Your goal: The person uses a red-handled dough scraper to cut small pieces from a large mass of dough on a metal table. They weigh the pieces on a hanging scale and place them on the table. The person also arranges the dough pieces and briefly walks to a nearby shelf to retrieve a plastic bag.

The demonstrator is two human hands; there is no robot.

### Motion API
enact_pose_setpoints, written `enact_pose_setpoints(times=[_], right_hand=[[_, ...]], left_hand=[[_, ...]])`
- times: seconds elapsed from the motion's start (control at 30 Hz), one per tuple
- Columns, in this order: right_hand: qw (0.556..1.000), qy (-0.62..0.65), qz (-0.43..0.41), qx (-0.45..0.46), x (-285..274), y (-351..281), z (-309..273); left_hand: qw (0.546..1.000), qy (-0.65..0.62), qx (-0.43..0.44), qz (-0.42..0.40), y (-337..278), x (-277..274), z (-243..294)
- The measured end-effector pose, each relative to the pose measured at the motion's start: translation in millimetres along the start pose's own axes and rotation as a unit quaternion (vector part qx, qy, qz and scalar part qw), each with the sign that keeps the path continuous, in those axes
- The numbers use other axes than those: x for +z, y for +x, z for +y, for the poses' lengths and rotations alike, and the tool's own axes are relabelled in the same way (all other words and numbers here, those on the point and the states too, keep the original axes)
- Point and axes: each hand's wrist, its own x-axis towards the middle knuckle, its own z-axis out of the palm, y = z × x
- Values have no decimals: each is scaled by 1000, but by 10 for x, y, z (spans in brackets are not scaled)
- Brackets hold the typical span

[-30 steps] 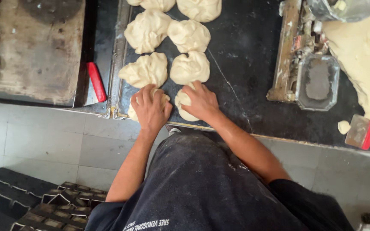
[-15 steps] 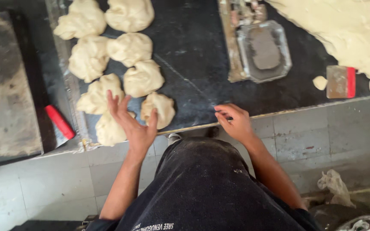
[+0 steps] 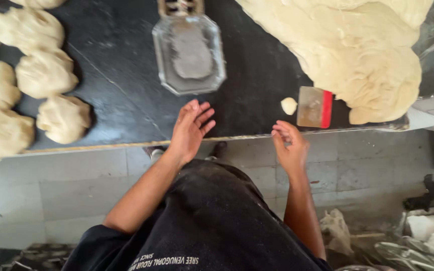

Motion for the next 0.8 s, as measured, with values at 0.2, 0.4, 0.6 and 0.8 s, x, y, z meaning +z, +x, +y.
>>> enact_pose_setpoints(times=[0.2,0.4,0.6,0.8], right_hand=[[974,-165,152,-37,-845,393,550],[971,-143,114,-155,-805,510,553],[980,-191,26,-48,-42,744,534],[993,38,-81,76,-317,643,335]], left_hand=[[985,158,-19,-66,-30,551,-344],[872,442,112,-180,129,873,-761],[881,389,97,-250,250,1281,-1031],[811,533,211,-118,280,1309,-788]])
